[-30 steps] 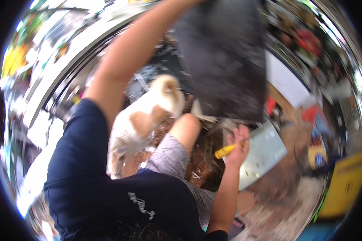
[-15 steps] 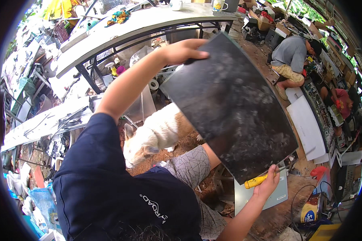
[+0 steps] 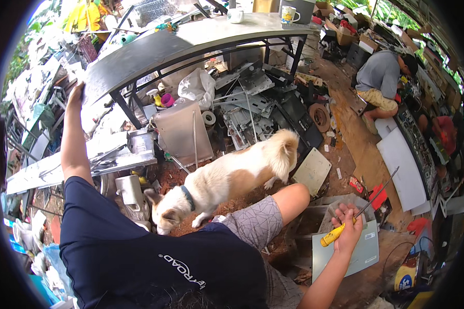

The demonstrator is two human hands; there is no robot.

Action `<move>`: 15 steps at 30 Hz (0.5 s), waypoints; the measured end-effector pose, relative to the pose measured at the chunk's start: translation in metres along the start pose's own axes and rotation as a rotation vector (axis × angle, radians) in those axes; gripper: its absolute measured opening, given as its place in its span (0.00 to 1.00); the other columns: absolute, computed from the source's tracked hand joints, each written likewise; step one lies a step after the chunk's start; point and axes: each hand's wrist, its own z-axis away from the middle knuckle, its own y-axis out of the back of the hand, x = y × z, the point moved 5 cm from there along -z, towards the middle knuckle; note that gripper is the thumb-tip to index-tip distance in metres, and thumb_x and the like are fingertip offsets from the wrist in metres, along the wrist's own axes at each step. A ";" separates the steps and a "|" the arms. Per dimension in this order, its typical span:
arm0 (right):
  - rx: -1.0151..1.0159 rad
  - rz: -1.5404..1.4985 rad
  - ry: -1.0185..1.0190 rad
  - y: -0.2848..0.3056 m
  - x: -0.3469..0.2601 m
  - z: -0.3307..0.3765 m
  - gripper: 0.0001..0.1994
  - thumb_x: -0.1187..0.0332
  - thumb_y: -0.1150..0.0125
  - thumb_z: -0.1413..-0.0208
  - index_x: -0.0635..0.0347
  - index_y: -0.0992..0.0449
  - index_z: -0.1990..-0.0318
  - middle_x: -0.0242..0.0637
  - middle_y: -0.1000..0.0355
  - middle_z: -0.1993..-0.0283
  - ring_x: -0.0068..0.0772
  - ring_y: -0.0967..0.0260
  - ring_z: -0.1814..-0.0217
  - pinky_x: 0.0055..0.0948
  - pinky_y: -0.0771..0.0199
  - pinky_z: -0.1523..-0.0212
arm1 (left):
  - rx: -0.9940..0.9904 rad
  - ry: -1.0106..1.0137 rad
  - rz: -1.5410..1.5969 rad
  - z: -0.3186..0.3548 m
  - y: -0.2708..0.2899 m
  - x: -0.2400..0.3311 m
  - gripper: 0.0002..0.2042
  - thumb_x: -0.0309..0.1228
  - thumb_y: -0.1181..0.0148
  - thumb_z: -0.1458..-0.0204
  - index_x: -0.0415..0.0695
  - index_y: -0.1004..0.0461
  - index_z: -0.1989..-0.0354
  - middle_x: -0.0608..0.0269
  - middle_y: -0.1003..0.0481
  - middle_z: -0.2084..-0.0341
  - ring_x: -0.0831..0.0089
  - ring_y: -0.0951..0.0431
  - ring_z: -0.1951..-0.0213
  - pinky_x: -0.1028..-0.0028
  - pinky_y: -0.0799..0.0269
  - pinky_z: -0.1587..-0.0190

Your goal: The person disassembles a screen panel by hand and using a screwdriver, prying off components and removing a metal frame.

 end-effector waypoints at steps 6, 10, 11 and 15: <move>0.111 0.015 -0.066 0.036 0.013 0.027 0.13 0.61 0.44 0.36 0.55 0.31 0.48 0.33 0.26 0.59 0.23 0.28 0.62 0.25 0.25 0.66 | 0.128 -0.173 -0.063 0.099 -0.093 0.020 0.20 0.37 0.41 0.46 0.38 0.28 0.49 0.50 0.25 0.53 0.60 0.25 0.51 0.61 0.31 0.47; 0.210 -0.019 -0.077 0.085 0.033 0.047 0.17 0.60 0.41 0.38 0.57 0.28 0.45 0.33 0.27 0.62 0.17 0.34 0.71 0.20 0.33 0.72 | -0.676 -0.479 0.209 0.462 -0.374 0.052 0.19 0.36 0.38 0.51 0.38 0.26 0.52 0.51 0.24 0.55 0.61 0.24 0.54 0.64 0.29 0.50; 0.196 -0.063 -0.070 0.058 0.033 0.037 0.17 0.60 0.40 0.38 0.57 0.27 0.45 0.32 0.27 0.63 0.16 0.35 0.71 0.18 0.35 0.73 | -0.821 -0.540 0.195 0.546 -0.365 0.074 0.19 0.36 0.37 0.52 0.38 0.26 0.53 0.52 0.23 0.56 0.61 0.23 0.55 0.65 0.29 0.50; 0.293 -0.137 -0.127 0.100 0.061 0.037 0.18 0.70 0.41 0.41 0.63 0.31 0.44 0.35 0.28 0.64 0.22 0.34 0.72 0.22 0.31 0.72 | -1.083 -0.651 0.347 0.704 -0.370 0.065 0.19 0.35 0.35 0.57 0.37 0.24 0.57 0.53 0.22 0.58 0.63 0.22 0.58 0.68 0.27 0.53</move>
